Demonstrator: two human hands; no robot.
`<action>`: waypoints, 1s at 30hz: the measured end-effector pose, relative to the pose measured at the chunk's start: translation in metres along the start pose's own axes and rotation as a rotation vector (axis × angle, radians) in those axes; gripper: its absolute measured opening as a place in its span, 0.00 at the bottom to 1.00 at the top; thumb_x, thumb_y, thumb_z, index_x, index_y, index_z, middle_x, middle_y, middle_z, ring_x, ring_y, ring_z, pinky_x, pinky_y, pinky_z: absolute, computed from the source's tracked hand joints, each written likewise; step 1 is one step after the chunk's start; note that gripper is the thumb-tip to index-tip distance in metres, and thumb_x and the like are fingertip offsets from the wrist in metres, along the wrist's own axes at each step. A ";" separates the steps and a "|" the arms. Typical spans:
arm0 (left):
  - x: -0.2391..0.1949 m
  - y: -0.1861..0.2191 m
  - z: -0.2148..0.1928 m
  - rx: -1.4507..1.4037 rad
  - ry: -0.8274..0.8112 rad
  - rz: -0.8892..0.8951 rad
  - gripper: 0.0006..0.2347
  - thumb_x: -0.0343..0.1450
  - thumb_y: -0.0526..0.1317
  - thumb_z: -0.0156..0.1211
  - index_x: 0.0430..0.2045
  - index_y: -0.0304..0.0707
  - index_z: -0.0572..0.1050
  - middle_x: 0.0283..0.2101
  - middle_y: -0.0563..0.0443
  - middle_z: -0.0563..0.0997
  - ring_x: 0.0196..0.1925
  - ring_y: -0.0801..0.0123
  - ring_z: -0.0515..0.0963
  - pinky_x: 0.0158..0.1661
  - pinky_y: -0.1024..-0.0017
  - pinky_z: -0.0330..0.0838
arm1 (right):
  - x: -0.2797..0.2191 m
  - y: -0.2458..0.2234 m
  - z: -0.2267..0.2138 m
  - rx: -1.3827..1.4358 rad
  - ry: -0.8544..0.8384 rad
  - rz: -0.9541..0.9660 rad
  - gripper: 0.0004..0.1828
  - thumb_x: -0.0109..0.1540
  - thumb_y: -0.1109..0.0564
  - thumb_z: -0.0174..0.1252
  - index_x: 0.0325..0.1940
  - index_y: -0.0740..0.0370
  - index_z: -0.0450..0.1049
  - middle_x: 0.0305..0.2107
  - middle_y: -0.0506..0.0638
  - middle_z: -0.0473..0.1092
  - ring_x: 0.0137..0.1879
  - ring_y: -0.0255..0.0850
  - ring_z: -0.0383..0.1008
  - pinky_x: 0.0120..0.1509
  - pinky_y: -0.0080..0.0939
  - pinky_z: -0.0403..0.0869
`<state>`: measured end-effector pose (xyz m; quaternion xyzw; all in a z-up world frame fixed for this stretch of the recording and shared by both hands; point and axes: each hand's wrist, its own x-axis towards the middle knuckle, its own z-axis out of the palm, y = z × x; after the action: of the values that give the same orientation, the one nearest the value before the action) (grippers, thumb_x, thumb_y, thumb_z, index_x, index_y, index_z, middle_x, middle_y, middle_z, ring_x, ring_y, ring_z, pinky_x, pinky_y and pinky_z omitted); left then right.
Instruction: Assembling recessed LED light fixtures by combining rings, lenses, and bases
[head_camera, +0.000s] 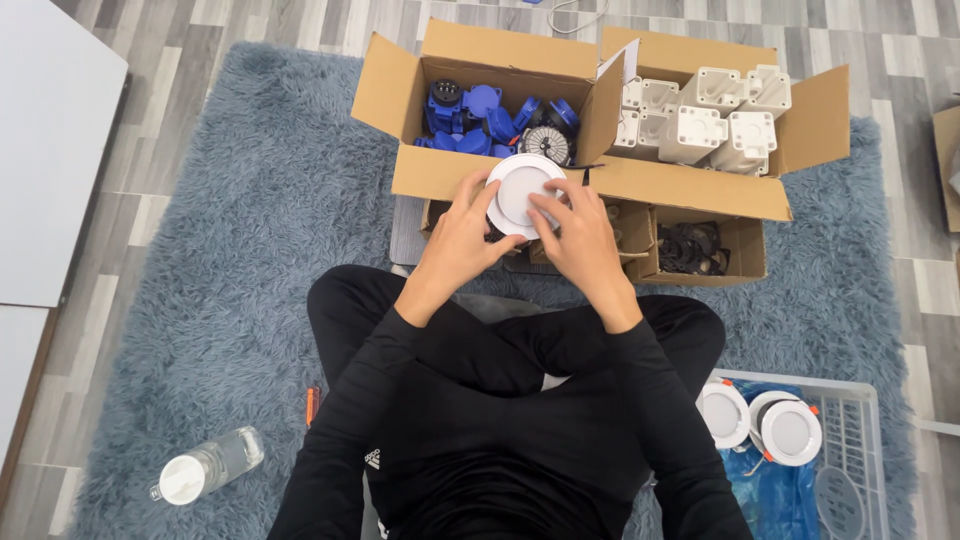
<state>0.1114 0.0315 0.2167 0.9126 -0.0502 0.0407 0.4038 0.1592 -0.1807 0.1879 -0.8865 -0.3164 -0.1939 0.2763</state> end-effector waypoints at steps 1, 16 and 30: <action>0.001 0.001 -0.002 0.084 0.005 0.043 0.38 0.67 0.49 0.80 0.68 0.24 0.69 0.72 0.31 0.66 0.53 0.45 0.86 0.53 0.52 0.86 | -0.002 0.000 0.000 0.006 0.013 -0.009 0.11 0.72 0.52 0.65 0.58 0.53 0.84 0.55 0.50 0.73 0.53 0.48 0.75 0.55 0.49 0.74; 0.034 -0.020 0.000 0.372 0.031 0.370 0.22 0.69 0.55 0.77 0.50 0.44 0.82 0.66 0.43 0.74 0.66 0.46 0.73 0.53 0.54 0.71 | -0.040 -0.014 -0.035 0.306 0.180 -0.031 0.10 0.69 0.61 0.67 0.55 0.57 0.84 0.54 0.53 0.77 0.56 0.53 0.79 0.60 0.50 0.76; 0.058 -0.021 -0.006 0.293 -0.089 0.424 0.23 0.69 0.53 0.79 0.53 0.45 0.80 0.64 0.42 0.75 0.67 0.45 0.74 0.57 0.49 0.70 | -0.216 0.054 -0.072 0.037 0.219 0.351 0.04 0.72 0.62 0.68 0.50 0.59 0.85 0.53 0.56 0.80 0.58 0.56 0.81 0.64 0.54 0.77</action>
<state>0.1718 0.0467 0.2118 0.9313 -0.2514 0.0912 0.2473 0.0263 -0.3580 0.1112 -0.8966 -0.1287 -0.2321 0.3546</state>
